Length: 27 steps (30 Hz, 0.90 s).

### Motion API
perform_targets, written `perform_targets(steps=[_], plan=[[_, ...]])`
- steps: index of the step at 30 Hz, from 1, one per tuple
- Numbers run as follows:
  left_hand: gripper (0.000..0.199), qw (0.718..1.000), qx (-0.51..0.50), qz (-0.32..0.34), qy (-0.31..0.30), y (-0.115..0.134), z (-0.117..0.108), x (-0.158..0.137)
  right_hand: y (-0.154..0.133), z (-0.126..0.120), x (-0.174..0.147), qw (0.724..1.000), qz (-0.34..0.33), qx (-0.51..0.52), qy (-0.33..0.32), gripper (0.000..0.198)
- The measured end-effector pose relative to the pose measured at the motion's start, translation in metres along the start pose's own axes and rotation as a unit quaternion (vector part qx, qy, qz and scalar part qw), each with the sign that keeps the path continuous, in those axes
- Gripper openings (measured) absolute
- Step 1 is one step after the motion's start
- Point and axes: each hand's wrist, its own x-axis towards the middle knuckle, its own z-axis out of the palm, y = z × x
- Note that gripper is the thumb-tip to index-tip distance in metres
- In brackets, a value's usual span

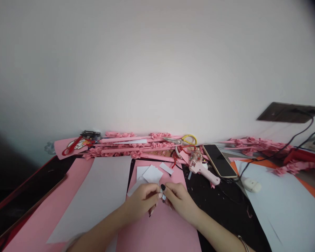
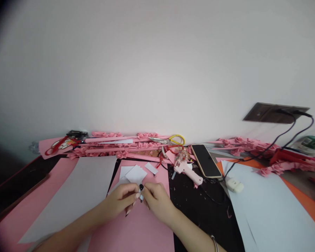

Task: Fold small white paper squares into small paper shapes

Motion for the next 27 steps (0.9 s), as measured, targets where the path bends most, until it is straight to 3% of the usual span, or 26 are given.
perform_targets(steps=[6, 18, 27], plan=[[0.021, 1.0, 0.007, 0.015, 0.019, 0.0035, 0.0016, -0.0007, 0.001, 0.0011, 0.001, 0.999, -0.021, -0.034, -0.006, 0.044], [0.023, 0.998, -0.059, 0.013, -0.012, -0.0012, -0.0014, 0.001, 0.0002, -0.0061, 0.0039, 0.99, 0.008, 0.107, -0.092, 0.044], [0.026, 0.996, -0.085, 0.003, -0.026, -0.0026, -0.0027, 0.0028, 0.0046, -0.0084, 0.0065, 0.975, -0.015, 0.185, -0.124, 0.045]])
